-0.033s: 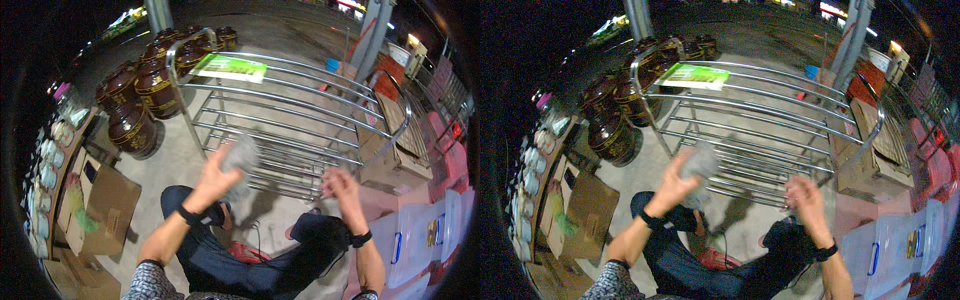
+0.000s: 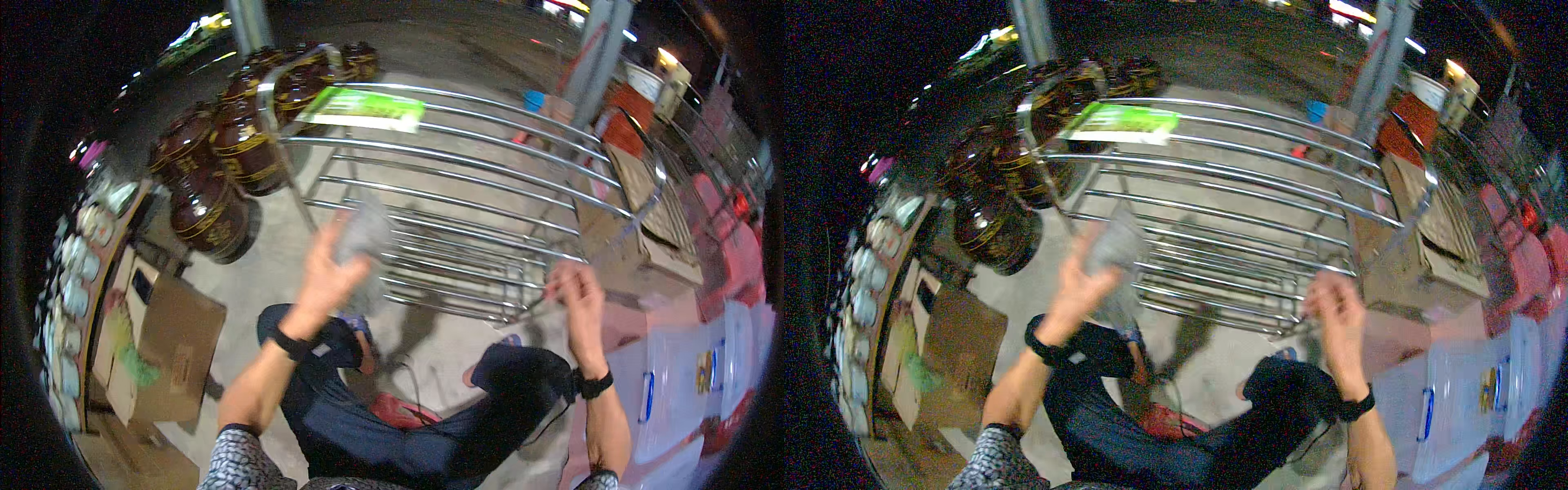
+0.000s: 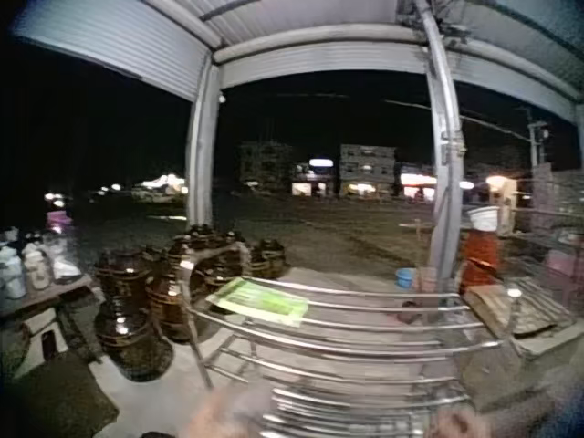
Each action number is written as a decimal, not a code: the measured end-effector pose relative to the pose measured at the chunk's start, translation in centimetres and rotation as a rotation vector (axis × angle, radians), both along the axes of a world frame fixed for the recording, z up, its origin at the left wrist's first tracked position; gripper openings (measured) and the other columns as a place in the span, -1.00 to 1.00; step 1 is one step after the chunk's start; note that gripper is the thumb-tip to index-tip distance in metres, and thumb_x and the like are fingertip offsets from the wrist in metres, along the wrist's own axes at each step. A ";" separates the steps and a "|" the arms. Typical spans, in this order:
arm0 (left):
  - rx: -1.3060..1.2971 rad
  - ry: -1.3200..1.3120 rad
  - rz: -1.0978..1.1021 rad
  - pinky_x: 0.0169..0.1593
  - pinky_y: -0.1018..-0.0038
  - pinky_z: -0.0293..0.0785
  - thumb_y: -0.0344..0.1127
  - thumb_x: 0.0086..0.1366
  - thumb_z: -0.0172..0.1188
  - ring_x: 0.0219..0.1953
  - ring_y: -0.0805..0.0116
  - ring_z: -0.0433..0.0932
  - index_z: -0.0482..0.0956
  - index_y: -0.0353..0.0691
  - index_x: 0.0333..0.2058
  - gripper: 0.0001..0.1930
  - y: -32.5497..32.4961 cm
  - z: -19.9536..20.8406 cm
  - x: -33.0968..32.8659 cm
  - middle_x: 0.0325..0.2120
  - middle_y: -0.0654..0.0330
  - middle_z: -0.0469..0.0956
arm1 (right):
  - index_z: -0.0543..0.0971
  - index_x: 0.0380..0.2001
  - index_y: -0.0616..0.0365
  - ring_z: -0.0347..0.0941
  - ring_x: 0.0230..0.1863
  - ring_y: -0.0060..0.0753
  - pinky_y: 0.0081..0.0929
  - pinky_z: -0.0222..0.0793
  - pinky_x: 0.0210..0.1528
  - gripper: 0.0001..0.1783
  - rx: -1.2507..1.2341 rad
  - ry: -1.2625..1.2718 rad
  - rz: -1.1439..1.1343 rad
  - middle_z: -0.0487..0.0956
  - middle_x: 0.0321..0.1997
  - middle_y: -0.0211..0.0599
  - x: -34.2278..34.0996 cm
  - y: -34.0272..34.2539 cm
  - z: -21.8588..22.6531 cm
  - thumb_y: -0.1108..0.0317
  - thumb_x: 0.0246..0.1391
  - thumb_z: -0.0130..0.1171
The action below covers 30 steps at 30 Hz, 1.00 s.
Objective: Cleaning a metal drying rack with a cloth.
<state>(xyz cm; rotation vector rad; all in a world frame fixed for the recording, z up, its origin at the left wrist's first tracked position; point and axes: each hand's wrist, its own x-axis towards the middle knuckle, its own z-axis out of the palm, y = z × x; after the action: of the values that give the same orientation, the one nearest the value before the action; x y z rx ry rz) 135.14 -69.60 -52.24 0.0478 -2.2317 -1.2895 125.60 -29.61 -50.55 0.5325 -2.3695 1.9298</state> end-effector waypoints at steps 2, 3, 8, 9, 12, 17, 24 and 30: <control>-0.200 0.168 0.270 0.33 0.26 0.19 -0.24 0.15 0.33 0.31 0.10 0.26 0.18 -0.43 0.31 -0.19 -5.5 4.3 -0.3 0.25 -0.12 0.31 | 0.39 0.10 0.26 0.48 -0.10 -0.49 -0.54 0.37 0.01 -0.59 0.041 0.187 -0.351 0.49 -0.14 -0.29 -1.0 2.9 2.7 0.18 0.35 0.07; -0.256 0.227 0.285 0.29 0.22 0.25 -0.19 0.19 0.30 0.25 0.03 0.30 0.14 -0.37 0.34 -0.18 -6.4 1.5 -2.0 0.20 -0.16 0.30 | 0.35 0.14 0.29 0.45 -0.02 -0.45 -0.53 0.33 0.08 -0.54 -0.061 0.311 -0.416 0.46 -0.08 -0.25 -3.6 3.3 2.6 0.18 0.36 0.06; -0.597 0.061 0.454 0.14 0.07 0.34 -0.15 0.26 0.23 0.09 -0.22 0.37 0.31 -0.37 0.25 -0.35 -7.3 -2.5 -5.2 0.02 -0.23 0.30 | 0.41 0.05 0.13 0.40 -0.01 -0.66 -0.65 0.25 -0.18 -0.45 -0.106 0.165 -0.160 0.47 -0.12 -0.42 -11.0 3.9 4.8 -0.16 0.40 -0.18; -0.605 0.057 0.443 0.14 0.07 0.34 -0.15 0.26 0.23 0.09 -0.22 0.37 0.31 -0.37 0.25 -0.35 -7.5 -2.5 -4.9 0.02 -0.23 0.30 | 0.44 -0.07 0.06 0.44 -0.17 -0.76 -0.71 0.13 -0.36 -0.47 -0.077 0.188 -0.190 0.46 -0.28 -0.50 -10.5 3.3 5.1 -0.20 0.39 -0.20; -0.507 -0.053 0.445 0.14 0.09 0.34 -0.18 0.25 0.22 0.10 -0.21 0.38 0.34 -0.39 0.22 -0.37 -7.0 -2.3 -5.5 0.03 -0.23 0.32 | 0.43 -0.08 0.10 0.50 -0.30 -0.66 -0.65 0.23 -0.39 -0.44 -0.046 0.088 -0.193 0.43 -0.32 -0.48 -10.1 2.5 6.4 -0.21 0.39 -0.19; -0.479 -0.012 0.391 0.16 0.12 0.34 -0.21 0.24 0.22 0.13 -0.22 0.37 0.33 -0.30 0.25 -0.37 -3.4 -3.5 -6.7 0.09 -0.24 0.31 | 0.47 0.00 0.19 0.58 -0.33 -0.49 -0.55 0.41 -0.30 -0.32 -0.059 0.136 -0.235 0.51 -0.34 -0.33 -10.2 2.3 6.4 -0.27 0.36 -0.21; -0.330 0.142 0.290 0.23 0.13 0.27 -0.24 0.21 0.23 0.15 -0.22 0.33 0.32 -0.28 0.26 -0.36 4.1 -4.5 -11.1 0.10 -0.25 0.30 | 0.44 0.20 0.06 0.50 -0.38 -0.60 -0.57 0.37 -0.33 -0.29 0.011 0.123 -0.232 0.61 -0.47 -0.41 -8.6 1.2 8.0 -0.30 0.34 -0.18; -0.278 0.129 0.228 0.17 0.15 0.32 -0.23 0.14 0.23 0.04 -0.17 0.40 0.35 -0.30 0.24 -0.33 -2.6 -3.7 -16.7 -0.06 -0.19 0.37 | 0.44 0.22 0.00 0.44 -0.37 -0.69 -0.65 0.28 -0.34 -0.34 -0.013 0.083 -0.080 0.62 -0.41 -0.46 -8.0 -2.6 7.1 -0.26 0.34 -0.13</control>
<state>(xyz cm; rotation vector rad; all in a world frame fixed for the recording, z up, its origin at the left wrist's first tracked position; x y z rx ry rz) 118.46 -72.16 -55.95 0.1085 -2.1999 -0.8317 117.57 -32.21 -43.50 0.4984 -2.2896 1.8518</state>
